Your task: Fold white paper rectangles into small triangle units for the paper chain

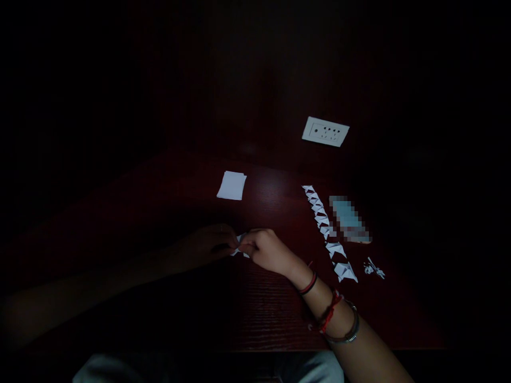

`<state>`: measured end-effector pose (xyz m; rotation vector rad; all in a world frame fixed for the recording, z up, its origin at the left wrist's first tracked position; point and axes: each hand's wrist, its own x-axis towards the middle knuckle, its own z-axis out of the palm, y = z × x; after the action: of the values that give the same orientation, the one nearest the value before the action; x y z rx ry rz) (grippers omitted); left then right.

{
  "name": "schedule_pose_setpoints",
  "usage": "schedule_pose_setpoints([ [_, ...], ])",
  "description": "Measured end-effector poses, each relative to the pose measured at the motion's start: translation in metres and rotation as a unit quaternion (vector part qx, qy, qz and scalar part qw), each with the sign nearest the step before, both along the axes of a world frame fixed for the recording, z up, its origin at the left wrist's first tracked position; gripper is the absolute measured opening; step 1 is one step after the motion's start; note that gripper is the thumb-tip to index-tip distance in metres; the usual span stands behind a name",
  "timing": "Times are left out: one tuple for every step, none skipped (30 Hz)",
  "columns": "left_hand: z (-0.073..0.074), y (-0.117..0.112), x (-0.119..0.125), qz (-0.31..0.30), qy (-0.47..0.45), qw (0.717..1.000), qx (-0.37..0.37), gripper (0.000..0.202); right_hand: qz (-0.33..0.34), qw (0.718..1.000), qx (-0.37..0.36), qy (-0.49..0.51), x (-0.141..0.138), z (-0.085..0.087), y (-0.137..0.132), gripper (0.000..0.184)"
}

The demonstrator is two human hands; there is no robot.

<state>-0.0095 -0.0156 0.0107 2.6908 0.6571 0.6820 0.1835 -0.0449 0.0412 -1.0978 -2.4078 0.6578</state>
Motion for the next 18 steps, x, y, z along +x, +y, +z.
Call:
schedule_pose_setpoints([
  [-0.0001,-0.0007,0.0005,0.0,-0.006,1.0,-0.01,0.011,-0.005,1.0,-0.011,0.002,-0.0005,-0.0003,0.0005,0.015],
  [-0.0001,-0.0014,0.0009,0.002,-0.009,1.0,-0.019,0.01,-0.009,1.0,-0.021,0.001,-0.0008,-0.0004,0.0008,0.015],
  [0.0001,-0.002,0.0012,0.005,-0.011,1.0,-0.026,0.009,-0.014,1.0,-0.028,-0.002,-0.0011,-0.0005,0.0012,0.016],
  [0.0003,-0.0026,0.0014,0.01,-0.013,0.999,-0.033,0.008,-0.017,0.999,-0.033,-0.007,-0.0011,-0.0006,0.0016,0.016],
  [0.0006,-0.0032,0.0016,0.014,-0.013,0.999,-0.039,0.007,-0.019,0.999,-0.036,-0.011,-0.001,-0.0006,0.0019,0.016],
  [0.0008,-0.0036,0.0017,0.016,-0.015,0.999,-0.046,0.006,-0.02,0.999,-0.037,-0.016,-0.0007,-0.0007,0.0023,0.016],
  [0.001,-0.0039,0.0019,0.018,-0.018,0.998,-0.052,0.006,-0.021,0.999,-0.038,-0.02,-0.0003,-0.0008,0.0028,0.016],
  [0.0011,-0.0041,0.0022,0.02,-0.021,0.998,-0.058,0.006,-0.021,0.999,-0.042,-0.022,0.0002,-0.0011,0.0032,0.016],
  [0.0011,-0.0043,0.0025,0.023,-0.022,0.997,-0.064,0.007,-0.02,0.998,-0.05,-0.018,0.0008,-0.0014,0.0036,0.015],
  [0.001,-0.0046,0.0029,0.026,-0.024,0.997,-0.069,0.008,-0.019,0.998,-0.062,-0.01,0.0014,-0.0017,0.004,0.014],
  [0.0009,-0.0048,0.0034,0.03,-0.026,0.996,-0.074,0.009,-0.02,0.997,-0.077,0.001,0.0019,-0.0021,0.0043,0.012],
  [0.0007,-0.005,0.0039,0.034,-0.029,0.996,-0.079,0.01,-0.021,0.995,-0.093,0.011,0.0024,-0.0025,0.0046,0.011],
  [0.0006,-0.0052,0.0045,0.036,-0.031,0.995,-0.085,0.011,-0.022,0.994,-0.106,0.018,0.0027,-0.0027,0.0048,0.009],
  [0.0005,-0.0054,0.005,0.036,-0.033,0.995,-0.091,0.01,-0.022,0.993,-0.114,0.021,0.0029,-0.0028,0.0048,0.008],
  [0.0005,-0.0054,0.0055,0.035,-0.037,0.994,-0.096,0.009,-0.021,0.993,-0.117,0.018,0.0029,-0.0027,0.0048,0.007],
  [0.0006,-0.0052,0.0059,0.031,-0.04,0.994,-0.101,0.008,-0.018,0.993,-0.116,0.012,0.0028,-0.0024,0.0047,0.007],
  [0.0007,-0.005,0.0062,0.027,-0.043,0.993,-0.105,0.007,-0.016,0.994,-0.11,0.005,0.0026,-0.0019,0.0045,0.008],
  [0.0008,-0.0046,0.0064,0.022,-0.044,0.993,-0.11,0.007,-0.015,0.995,-0.102,-0.002,0.0023,-0.0014,0.0043,0.008],
])
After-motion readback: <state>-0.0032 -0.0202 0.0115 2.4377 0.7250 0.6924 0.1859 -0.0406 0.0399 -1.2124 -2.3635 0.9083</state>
